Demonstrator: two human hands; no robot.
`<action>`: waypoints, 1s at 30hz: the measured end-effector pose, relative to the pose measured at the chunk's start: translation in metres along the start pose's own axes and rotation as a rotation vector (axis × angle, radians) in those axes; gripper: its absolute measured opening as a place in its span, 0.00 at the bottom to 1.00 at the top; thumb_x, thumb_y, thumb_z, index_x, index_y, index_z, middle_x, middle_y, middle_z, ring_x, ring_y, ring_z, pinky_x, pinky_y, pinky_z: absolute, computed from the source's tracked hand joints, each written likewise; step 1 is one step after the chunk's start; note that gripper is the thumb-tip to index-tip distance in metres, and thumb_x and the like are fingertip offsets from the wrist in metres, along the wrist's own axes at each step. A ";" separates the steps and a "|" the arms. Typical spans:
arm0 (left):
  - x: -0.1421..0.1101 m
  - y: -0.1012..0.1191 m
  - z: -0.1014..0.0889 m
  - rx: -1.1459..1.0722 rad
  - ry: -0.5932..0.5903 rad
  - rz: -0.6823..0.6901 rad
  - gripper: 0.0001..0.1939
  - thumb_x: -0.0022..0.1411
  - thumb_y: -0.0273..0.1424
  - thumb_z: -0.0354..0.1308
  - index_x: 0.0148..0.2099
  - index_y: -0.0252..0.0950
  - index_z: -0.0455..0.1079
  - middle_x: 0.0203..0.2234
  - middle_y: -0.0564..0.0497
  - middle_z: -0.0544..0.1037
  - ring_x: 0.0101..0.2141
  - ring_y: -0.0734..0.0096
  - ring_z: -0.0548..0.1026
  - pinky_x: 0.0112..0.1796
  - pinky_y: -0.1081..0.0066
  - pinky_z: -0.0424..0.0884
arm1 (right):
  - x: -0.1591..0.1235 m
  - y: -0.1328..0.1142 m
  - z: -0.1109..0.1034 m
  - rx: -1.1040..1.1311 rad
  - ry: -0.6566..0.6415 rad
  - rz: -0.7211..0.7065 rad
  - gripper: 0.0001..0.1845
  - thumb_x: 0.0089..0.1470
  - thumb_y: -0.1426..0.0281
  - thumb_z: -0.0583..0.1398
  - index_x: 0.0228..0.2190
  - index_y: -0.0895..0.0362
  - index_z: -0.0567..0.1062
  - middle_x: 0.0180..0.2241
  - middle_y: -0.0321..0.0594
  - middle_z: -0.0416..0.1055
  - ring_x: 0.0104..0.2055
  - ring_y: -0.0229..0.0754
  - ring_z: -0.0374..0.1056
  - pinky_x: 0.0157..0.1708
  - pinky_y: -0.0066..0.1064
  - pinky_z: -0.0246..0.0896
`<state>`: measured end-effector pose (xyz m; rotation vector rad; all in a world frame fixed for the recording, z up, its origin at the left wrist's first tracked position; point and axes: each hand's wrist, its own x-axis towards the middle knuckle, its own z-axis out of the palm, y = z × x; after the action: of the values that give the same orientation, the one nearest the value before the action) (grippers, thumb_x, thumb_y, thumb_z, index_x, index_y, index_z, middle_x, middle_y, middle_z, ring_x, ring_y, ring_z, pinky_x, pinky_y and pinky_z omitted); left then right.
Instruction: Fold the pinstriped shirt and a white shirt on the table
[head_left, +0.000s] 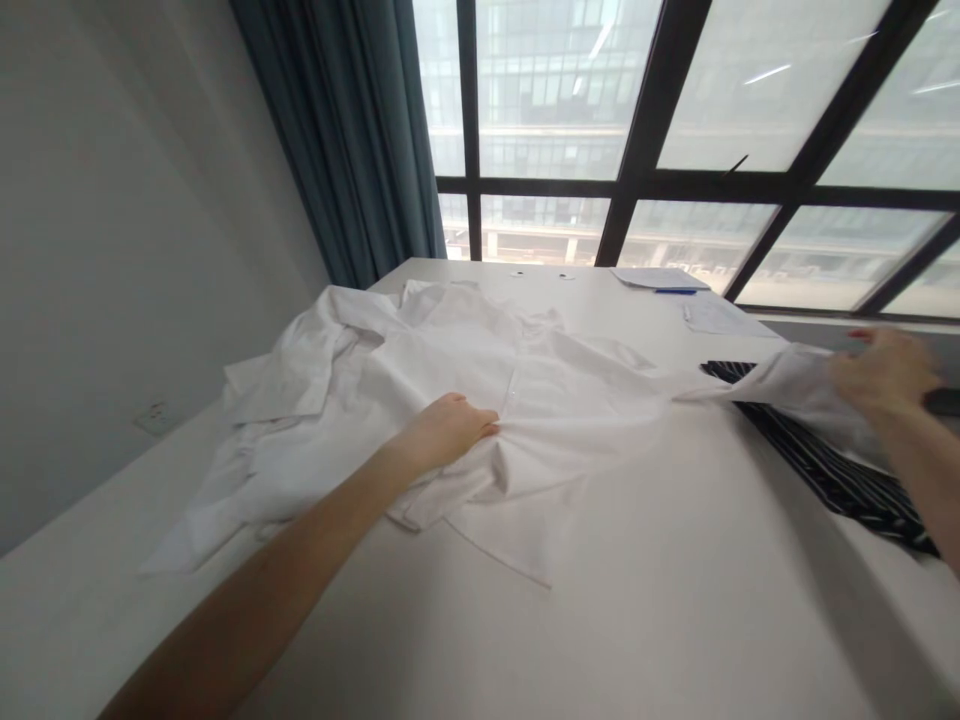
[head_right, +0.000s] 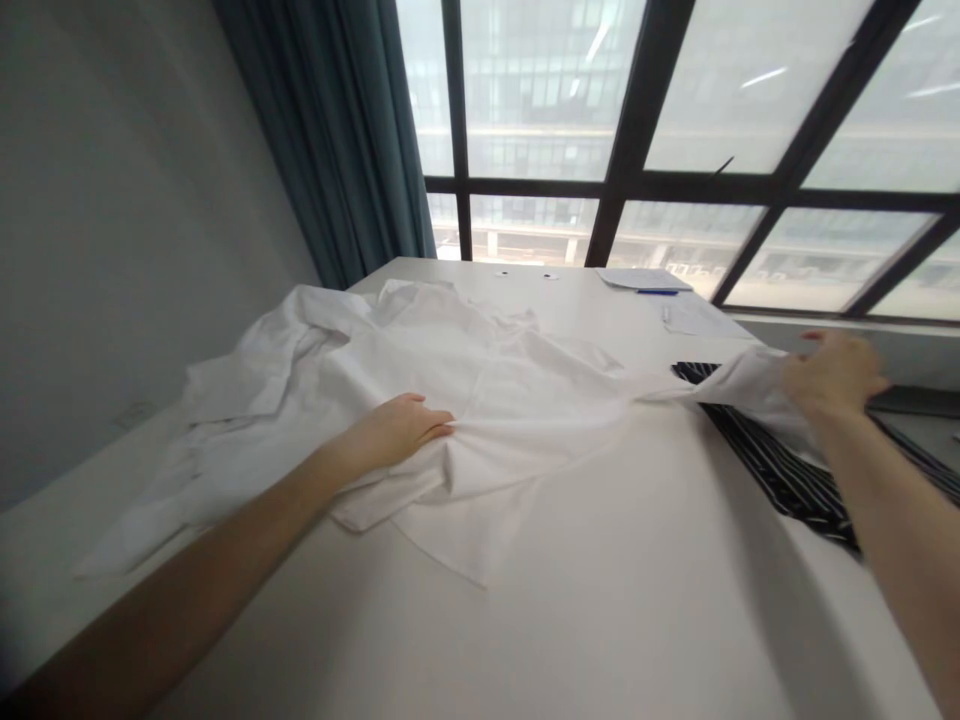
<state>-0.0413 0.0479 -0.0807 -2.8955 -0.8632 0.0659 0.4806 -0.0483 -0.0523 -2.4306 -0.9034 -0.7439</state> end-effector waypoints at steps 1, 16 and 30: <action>0.001 -0.003 0.001 0.016 0.009 -0.017 0.17 0.74 0.35 0.48 0.38 0.35 0.75 0.29 0.46 0.82 0.32 0.66 0.80 0.49 0.65 0.67 | -0.013 -0.008 0.000 0.035 0.007 -0.019 0.19 0.58 0.74 0.58 0.50 0.66 0.75 0.52 0.68 0.70 0.56 0.63 0.65 0.44 0.56 0.61; -0.003 -0.021 0.000 -0.029 0.086 -0.374 0.16 0.74 0.39 0.47 0.47 0.38 0.74 0.35 0.45 0.82 0.40 0.59 0.80 0.42 0.67 0.69 | -0.261 -0.158 -0.073 0.652 -0.723 -1.261 0.09 0.65 0.64 0.56 0.43 0.54 0.74 0.45 0.45 0.73 0.50 0.47 0.67 0.52 0.42 0.59; -0.104 -0.055 0.045 -0.143 0.283 -0.186 0.24 0.73 0.42 0.40 0.62 0.41 0.67 0.64 0.43 0.65 0.66 0.52 0.58 0.62 0.48 0.56 | -0.180 -0.025 -0.083 0.782 -0.739 -0.460 0.28 0.51 0.40 0.58 0.26 0.51 0.77 0.28 0.41 0.76 0.32 0.48 0.72 0.32 0.36 0.69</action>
<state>-0.1609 0.0411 -0.1181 -2.8353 -1.1133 -0.4284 0.3200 -0.1600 -0.0948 -1.7589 -1.6669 0.4048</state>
